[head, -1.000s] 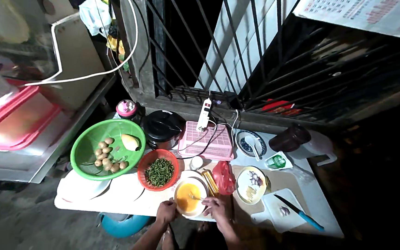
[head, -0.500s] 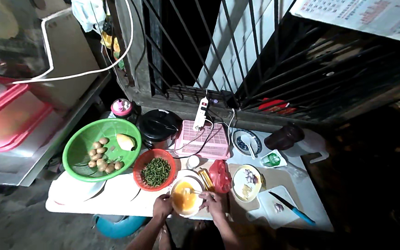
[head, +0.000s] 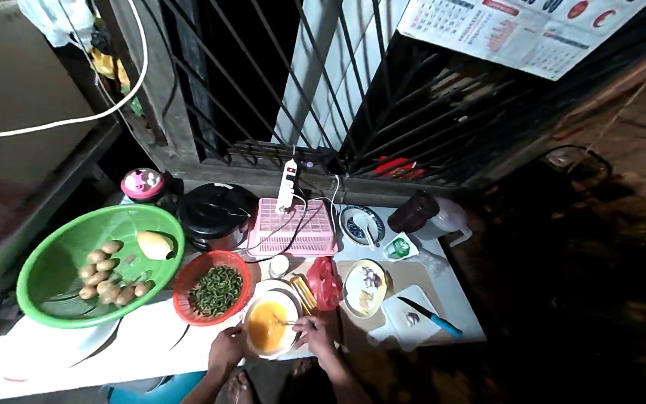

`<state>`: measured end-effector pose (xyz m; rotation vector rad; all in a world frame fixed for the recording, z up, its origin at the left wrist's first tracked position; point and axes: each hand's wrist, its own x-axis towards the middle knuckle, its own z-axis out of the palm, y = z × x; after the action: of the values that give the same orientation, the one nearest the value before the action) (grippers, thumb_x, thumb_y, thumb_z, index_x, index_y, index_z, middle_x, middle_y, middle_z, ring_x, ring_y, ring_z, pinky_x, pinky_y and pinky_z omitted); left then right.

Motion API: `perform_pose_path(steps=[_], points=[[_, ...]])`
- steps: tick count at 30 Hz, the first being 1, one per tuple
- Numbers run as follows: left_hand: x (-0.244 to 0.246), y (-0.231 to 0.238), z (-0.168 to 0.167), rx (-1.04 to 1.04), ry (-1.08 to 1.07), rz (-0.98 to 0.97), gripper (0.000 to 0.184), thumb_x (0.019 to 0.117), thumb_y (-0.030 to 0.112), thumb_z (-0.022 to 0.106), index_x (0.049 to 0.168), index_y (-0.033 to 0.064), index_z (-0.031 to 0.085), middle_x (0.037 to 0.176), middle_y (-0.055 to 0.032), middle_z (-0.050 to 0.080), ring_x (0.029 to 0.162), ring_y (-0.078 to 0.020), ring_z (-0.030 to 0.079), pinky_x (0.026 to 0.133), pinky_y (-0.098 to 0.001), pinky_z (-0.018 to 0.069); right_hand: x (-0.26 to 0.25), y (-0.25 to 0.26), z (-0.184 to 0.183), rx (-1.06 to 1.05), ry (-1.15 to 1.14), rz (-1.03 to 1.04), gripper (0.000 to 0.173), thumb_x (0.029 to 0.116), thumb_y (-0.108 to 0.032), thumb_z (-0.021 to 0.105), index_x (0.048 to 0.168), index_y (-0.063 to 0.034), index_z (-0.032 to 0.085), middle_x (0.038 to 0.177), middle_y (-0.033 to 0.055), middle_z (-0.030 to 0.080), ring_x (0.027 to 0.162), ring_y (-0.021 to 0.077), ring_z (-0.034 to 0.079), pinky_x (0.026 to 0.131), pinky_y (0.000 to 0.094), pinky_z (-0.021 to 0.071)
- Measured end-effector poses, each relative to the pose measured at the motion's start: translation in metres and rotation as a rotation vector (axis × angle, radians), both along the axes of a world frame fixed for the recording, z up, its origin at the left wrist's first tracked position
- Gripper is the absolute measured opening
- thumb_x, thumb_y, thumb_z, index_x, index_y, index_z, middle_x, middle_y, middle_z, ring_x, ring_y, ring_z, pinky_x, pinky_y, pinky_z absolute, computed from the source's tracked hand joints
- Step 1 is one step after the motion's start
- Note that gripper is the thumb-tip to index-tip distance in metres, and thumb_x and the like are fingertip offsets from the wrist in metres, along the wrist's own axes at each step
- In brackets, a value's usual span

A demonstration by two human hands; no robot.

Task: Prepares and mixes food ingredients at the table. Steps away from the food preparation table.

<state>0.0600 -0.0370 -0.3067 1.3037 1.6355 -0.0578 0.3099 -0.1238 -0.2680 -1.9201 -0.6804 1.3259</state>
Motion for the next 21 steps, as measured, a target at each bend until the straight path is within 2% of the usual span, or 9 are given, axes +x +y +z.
perform_pose_path(steps=[2, 4, 6, 7, 9, 11, 14, 18, 21], points=[[0.0, 0.003, 0.0, 0.025, -0.008, -0.002, 0.035, 0.1009, 0.041, 0.058, 0.114, 0.0143, 0.076, 0.102, -0.0116, 0.076, 0.092, -0.0293, 0.074, 0.086, -0.0564, 0.0584, 0.0, -0.001, 0.004, -0.011, 0.025, 0.014, 0.031, 0.11, -0.021, 0.045, 0.119, -0.0056, 0.07, 0.103, 0.0068, 0.079, 0.067, 0.0168, 0.072, 0.056, 0.032, 0.0558], [0.002, 0.005, 0.005, 0.024, 0.02, -0.024, 0.032, 0.1003, 0.038, 0.059, 0.108, 0.0128, 0.078, 0.102, -0.0126, 0.076, 0.095, -0.0308, 0.074, 0.088, -0.0571, 0.0573, 0.0, 0.0, 0.002, 0.043, -0.002, -0.087, 0.031, 0.11, -0.019, 0.045, 0.121, -0.0038, 0.07, 0.104, 0.0084, 0.079, 0.066, 0.0184, 0.073, 0.057, 0.0344, 0.0586], [0.005, 0.002, 0.009, 0.017, 0.058, -0.058, 0.033, 0.1, 0.037, 0.058, 0.103, 0.0115, 0.078, 0.101, -0.0131, 0.076, 0.097, -0.0313, 0.073, 0.088, -0.0573, 0.0562, 0.004, 0.001, -0.001, 0.01, -0.016, -0.012, 0.031, 0.1101, -0.019, 0.044, 0.12, -0.0041, 0.07, 0.102, 0.0078, 0.079, 0.067, 0.0185, 0.074, 0.059, 0.0354, 0.0618], [0.006, 0.0, 0.009, 0.02, 0.064, -0.055, 0.033, 0.1002, 0.037, 0.058, 0.102, 0.0113, 0.078, 0.1, -0.0129, 0.076, 0.096, -0.0308, 0.073, 0.088, -0.0569, 0.0566, 0.006, 0.001, 0.002, -0.021, 0.006, 0.059, 0.031, 0.1104, -0.021, 0.044, 0.12, -0.0058, 0.07, 0.103, 0.0066, 0.079, 0.067, 0.0165, 0.073, 0.057, 0.0325, 0.0573], [0.008, -0.006, 0.005, 0.056, 0.049, 0.004, 0.032, 0.1002, 0.035, 0.058, 0.108, 0.0117, 0.078, 0.1, -0.0126, 0.077, 0.092, -0.0298, 0.074, 0.085, -0.0559, 0.0584, 0.008, 0.002, 0.003, 0.008, 0.006, 0.058, 0.032, 0.1106, -0.021, 0.043, 0.12, -0.0059, 0.07, 0.104, 0.0062, 0.079, 0.066, 0.0153, 0.072, 0.056, 0.0318, 0.056], [0.01, -0.008, 0.002, 0.095, 0.032, 0.062, 0.032, 0.1009, 0.035, 0.059, 0.117, 0.0129, 0.075, 0.102, -0.013, 0.076, 0.092, -0.0303, 0.074, 0.084, -0.0563, 0.0586, 0.009, 0.005, 0.0, 0.035, -0.043, 0.005, 0.032, 0.1102, -0.019, 0.043, 0.121, -0.0041, 0.07, 0.103, 0.0073, 0.078, 0.066, 0.0179, 0.074, 0.062, 0.0365, 0.0636], [0.014, -0.007, 0.001, 0.091, 0.033, 0.084, 0.03, 0.0998, 0.034, 0.062, 0.117, 0.013, 0.075, 0.104, -0.0129, 0.076, 0.095, -0.0316, 0.074, 0.086, -0.0579, 0.0577, 0.015, 0.007, 0.006, -0.007, 0.058, 0.136, 0.031, 0.1104, -0.019, 0.043, 0.12, -0.003, 0.068, 0.103, 0.0087, 0.078, 0.068, 0.0191, 0.074, 0.063, 0.0365, 0.0627], [0.02, -0.008, 0.004, 0.071, 0.04, 0.114, 0.029, 0.0995, 0.032, 0.062, 0.115, 0.0116, 0.076, 0.104, -0.0143, 0.076, 0.096, -0.032, 0.073, 0.087, -0.0579, 0.0575, 0.018, 0.011, 0.003, -0.01, 0.009, 0.077, 0.031, 0.1102, -0.019, 0.044, 0.122, -0.0028, 0.069, 0.104, 0.0094, 0.078, 0.066, 0.0199, 0.074, 0.063, 0.0377, 0.0637], [0.024, -0.011, 0.002, 0.049, 0.032, 0.177, 0.03, 0.0998, 0.032, 0.062, 0.113, 0.009, 0.076, 0.1, -0.0163, 0.076, 0.091, -0.0333, 0.074, 0.084, -0.0586, 0.058, 0.026, 0.01, 0.006, -0.101, -0.215, 0.251, 0.038, 0.1055, -0.039, 0.054, 0.123, -0.0089, 0.07, 0.106, 0.0073, 0.076, 0.08, 0.0197, 0.075, 0.074, 0.0407, 0.0636]])
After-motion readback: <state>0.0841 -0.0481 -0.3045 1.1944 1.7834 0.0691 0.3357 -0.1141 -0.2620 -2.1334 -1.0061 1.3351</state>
